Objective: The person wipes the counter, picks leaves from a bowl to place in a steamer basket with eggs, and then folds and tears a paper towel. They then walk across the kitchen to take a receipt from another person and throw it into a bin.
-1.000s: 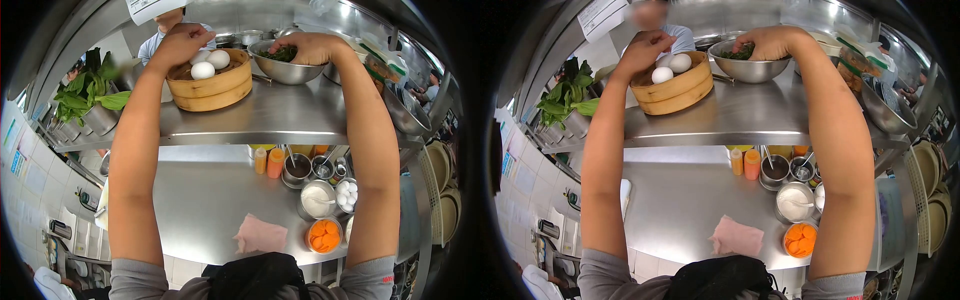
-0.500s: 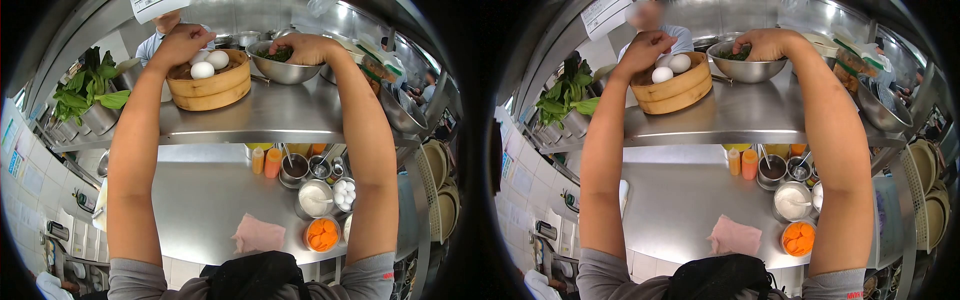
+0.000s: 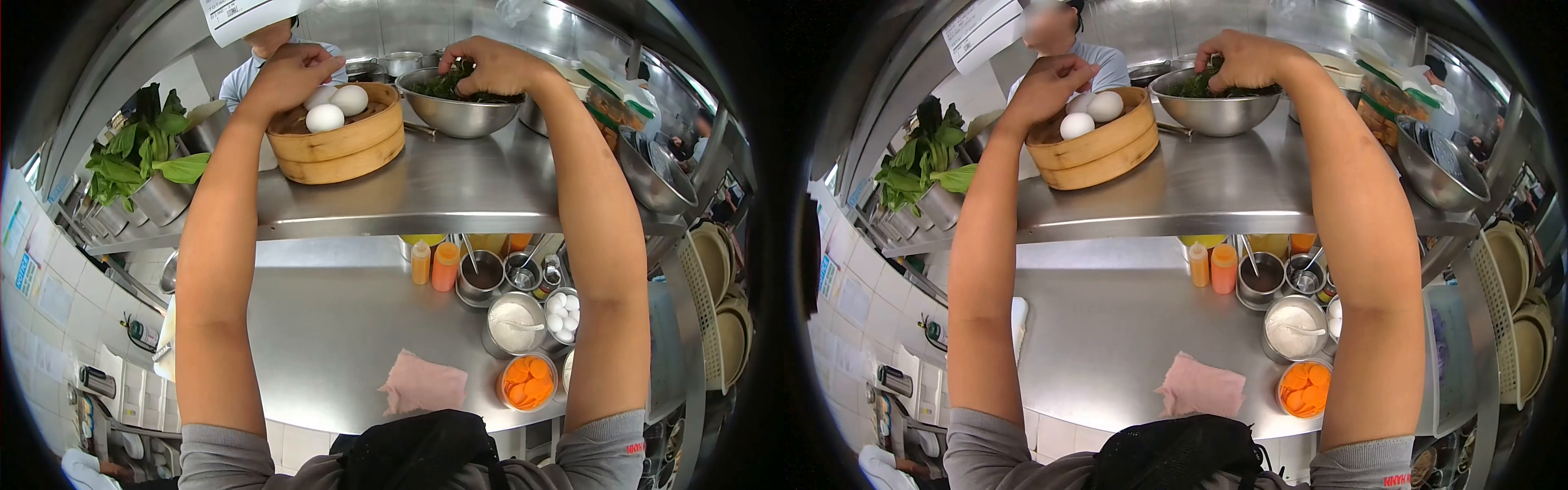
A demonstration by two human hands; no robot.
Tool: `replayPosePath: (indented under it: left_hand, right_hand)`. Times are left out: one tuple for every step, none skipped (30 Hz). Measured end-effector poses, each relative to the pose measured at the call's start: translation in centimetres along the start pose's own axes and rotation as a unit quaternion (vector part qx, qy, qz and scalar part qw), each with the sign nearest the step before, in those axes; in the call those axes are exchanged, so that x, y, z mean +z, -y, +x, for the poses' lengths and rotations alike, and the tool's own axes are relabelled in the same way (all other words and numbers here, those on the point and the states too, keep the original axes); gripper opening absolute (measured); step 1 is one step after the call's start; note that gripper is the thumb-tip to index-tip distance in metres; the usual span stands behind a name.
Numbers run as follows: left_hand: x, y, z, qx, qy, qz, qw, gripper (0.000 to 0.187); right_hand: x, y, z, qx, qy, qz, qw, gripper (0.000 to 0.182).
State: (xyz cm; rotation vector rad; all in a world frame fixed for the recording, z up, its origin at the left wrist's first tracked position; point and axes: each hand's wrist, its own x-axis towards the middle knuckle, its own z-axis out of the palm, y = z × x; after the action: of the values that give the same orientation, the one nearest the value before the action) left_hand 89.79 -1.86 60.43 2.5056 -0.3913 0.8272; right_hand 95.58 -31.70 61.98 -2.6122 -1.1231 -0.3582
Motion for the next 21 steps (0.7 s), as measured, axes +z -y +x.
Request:
replayPosePath:
  left_hand:
    - [0.0,0.0,0.0,-0.003,0.004,-0.001,1.0,0.04]
    - [0.0,0.0,0.0,-0.006,0.008,-0.002,1.0,0.041]
    - [-0.1,-0.1,0.0,-0.006,0.008,-0.002,1.0,0.041]
    - [-0.1,0.0,0.0,-0.006,0.012,-0.004,1.0,0.041]
    - [-0.1,0.0,0.0,-0.006,0.016,-0.007,1.0,0.041]
    - [-0.1,0.0,0.0,-0.006,0.016,-0.007,1.0,0.041]
    - [-0.1,0.0,-0.1,-0.008,0.014,-0.007,1.0,0.041]
    - [-0.1,-0.1,-0.1,-0.011,0.012,-0.008,1.0,0.041]
    - [-0.1,-0.2,-0.2,-0.011,0.012,-0.008,1.0,0.041]
    - [-0.1,-0.2,-0.2,-0.011,0.013,-0.005,1.0,0.041]
    - [-0.1,-0.3,-0.2,-0.012,0.015,-0.002,1.0,0.042]
    - [-0.1,-0.3,-0.2,-0.011,0.015,-0.002,1.0,0.042]
    - [-0.1,-0.3,-0.2,-0.01,0.015,-0.006,1.0,0.042]
    - [-0.1,-0.2,-0.2,-0.008,0.015,-0.01,1.0,0.042]
    - [-0.1,-0.2,-0.2,-0.008,0.015,-0.011,1.0,0.042]
    - [-0.1,-0.3,-0.3,-0.01,0.016,-0.008,1.0,0.042]
    - [-0.1,-0.4,-0.3,-0.012,0.017,-0.005,1.0,0.042]
    - [-0.1,-0.6,-0.4,-0.012,0.018,-0.006,1.0,0.042]
    - [-0.1,-0.6,-0.4,-0.015,0.018,-0.002,1.0,0.042]
    - [-0.1,-0.6,-0.4,-0.019,0.018,0.001,1.0,0.042]
    - [-0.1,-0.7,-0.4,-0.019,0.018,0.001,1.0,0.042]
  right_hand:
    - [0.1,-0.4,0.2,0.001,0.0,0.0,1.0,0.037]
    - [0.2,-0.8,0.4,-0.018,-0.032,-0.006,0.999,0.035]
    - [0.3,-1.1,0.7,-0.037,-0.064,-0.012,0.997,0.034]
    - [0.5,-1.5,1.0,-0.037,-0.064,-0.012,0.997,0.034]
    - [0.6,-1.8,1.3,-0.047,-0.087,-0.018,0.995,0.033]
    - [0.7,-2.2,1.6,-0.057,-0.11,-0.024,0.992,0.032]
    - [0.6,-2.1,1.5,-0.057,-0.11,-0.024,0.992,0.032]
    - [0.3,-1.9,1.5,-0.04,-0.098,0.018,0.994,0.036]
    - [0.0,-1.8,1.4,-0.022,-0.087,0.059,0.994,0.04]
    - [-0.3,-1.4,1.1,-0.022,-0.087,0.059,0.994,0.04]
    - [-0.4,-1.0,0.6,-0.003,-0.076,0.035,0.997,0.049]
    - [-0.4,-0.6,0.2,0.016,-0.064,0.011,0.998,0.057]
    - [-0.3,-0.7,0.0,0.017,-0.064,0.011,0.998,0.057]
    - [-0.1,-0.7,-0.3,0.022,-0.018,-0.029,0.999,0.064]
    - [0.0,-0.8,-0.4,0.027,0.029,-0.069,0.997,0.071]
    - [0.1,-0.4,-0.7,0.027,0.029,-0.069,0.997,0.071]
    - [0.2,0.0,-0.8,0.038,0.054,-0.076,0.995,0.074]
    - [0.2,0.4,-0.9,0.048,0.079,-0.083,0.992,0.078]
    - [-0.2,1.0,-0.9,0.041,0.119,-0.052,0.991,0.081]
    - [-0.1,0.9,-0.8,0.041,0.119,-0.052,0.991,0.081]
    - [0.1,0.7,-0.7,0.045,0.105,-0.067,0.991,0.08]
